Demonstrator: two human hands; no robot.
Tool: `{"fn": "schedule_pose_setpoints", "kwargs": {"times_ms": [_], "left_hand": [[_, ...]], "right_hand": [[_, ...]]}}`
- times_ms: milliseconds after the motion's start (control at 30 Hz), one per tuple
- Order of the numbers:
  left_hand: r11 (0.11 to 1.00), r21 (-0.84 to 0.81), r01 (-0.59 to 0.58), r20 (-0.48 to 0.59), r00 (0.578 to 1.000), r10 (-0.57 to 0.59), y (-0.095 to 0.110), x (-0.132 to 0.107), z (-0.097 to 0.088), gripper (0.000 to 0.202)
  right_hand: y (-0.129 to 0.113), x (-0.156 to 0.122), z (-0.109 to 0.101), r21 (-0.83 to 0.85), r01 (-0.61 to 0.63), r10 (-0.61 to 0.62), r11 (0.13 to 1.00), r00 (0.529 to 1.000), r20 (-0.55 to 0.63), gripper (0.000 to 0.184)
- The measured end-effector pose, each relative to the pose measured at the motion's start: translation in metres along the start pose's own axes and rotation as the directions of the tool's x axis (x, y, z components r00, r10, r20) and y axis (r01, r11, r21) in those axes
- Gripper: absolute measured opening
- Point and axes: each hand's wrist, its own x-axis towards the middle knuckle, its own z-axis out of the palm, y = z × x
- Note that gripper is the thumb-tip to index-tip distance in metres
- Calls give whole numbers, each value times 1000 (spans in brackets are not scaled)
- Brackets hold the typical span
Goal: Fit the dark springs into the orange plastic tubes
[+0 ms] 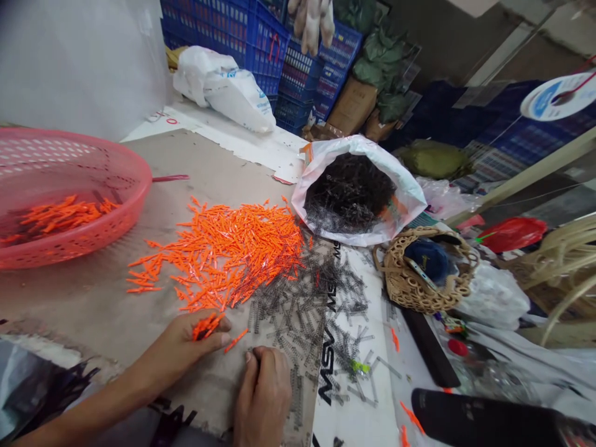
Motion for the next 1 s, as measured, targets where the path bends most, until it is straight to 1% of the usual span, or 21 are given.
{"fn": "schedule_pose_setpoints", "kwargs": {"times_ms": [33,67,100,133,200,267,300,333,400,433,467,500,567,633,700,800,867,933,967,1000], "left_hand": [[975,210,-76,4,997,77,-1,4,5,10],[923,362,-127,26,992,126,-1,7,9,10],[880,451,-152,51,988,145,-3,9,13,10],[857,490,-159,67,987,144,-4,10,15,10],[863,481,-156,78,988,135,-5,10,16,9],[881,451,-146,101,989,112,-5,8,12,13],[903,411,-127,131,988,80,-4,6,9,17],[937,338,-84,170,985,26,-2,3,6,20],[992,97,75,254,962,-98,0,-3,0,22],[986,-46,161,285,948,-141,1,-7,-2,21],[956,-181,230,299,939,-169,2,-11,-3,20],[917,-291,274,298,936,-185,2,-14,-4,20],[862,-412,297,292,939,-184,-1,-19,-4,20],[825,-472,311,309,935,-176,-6,-22,-4,21],[809,-497,314,327,931,-160,-12,-23,-2,20],[848,-467,252,291,949,-122,-16,-24,0,22],[892,-415,183,252,964,-80,-16,-24,1,24],[910,-392,137,230,972,-47,-16,-24,2,25],[908,-398,129,224,974,-40,-16,-24,2,25],[903,-410,129,223,974,-38,-17,-24,2,27]], "right_hand": [[-1,-2,0,43,-19,19,999,1000,1,21],[-1,-4,0,83,-38,38,996,999,2,21],[-2,-6,0,119,-58,58,991,998,1,21],[-3,-7,0,153,-80,81,985,997,0,21],[-6,-8,-1,214,-133,135,968,991,6,21],[-10,-8,-3,272,-210,213,939,977,17,21],[-12,-8,-4,306,-255,261,917,965,23,22],[-15,-8,-5,347,-301,309,888,950,32,22],[-23,-8,-5,446,-376,386,813,920,71,23],[-28,-9,-4,499,-399,407,769,908,99,24],[-33,-10,-4,546,-412,416,730,901,124,23],[-37,-12,-3,582,-417,418,699,898,141,23],[-43,-14,-2,628,-406,413,664,899,146,22],[-45,-16,-2,655,-413,424,633,893,154,21],[-43,-15,-1,682,-459,454,570,867,205,23],[-39,-13,1,707,-515,482,484,831,276,25],[-37,-11,2,734,-530,477,426,820,316,24],[-37,-11,3,744,-558,454,369,806,379,24],[-37,-10,4,736,-569,440,367,803,401,24],[-37,-10,4,722,-571,426,390,807,408,24]]}}
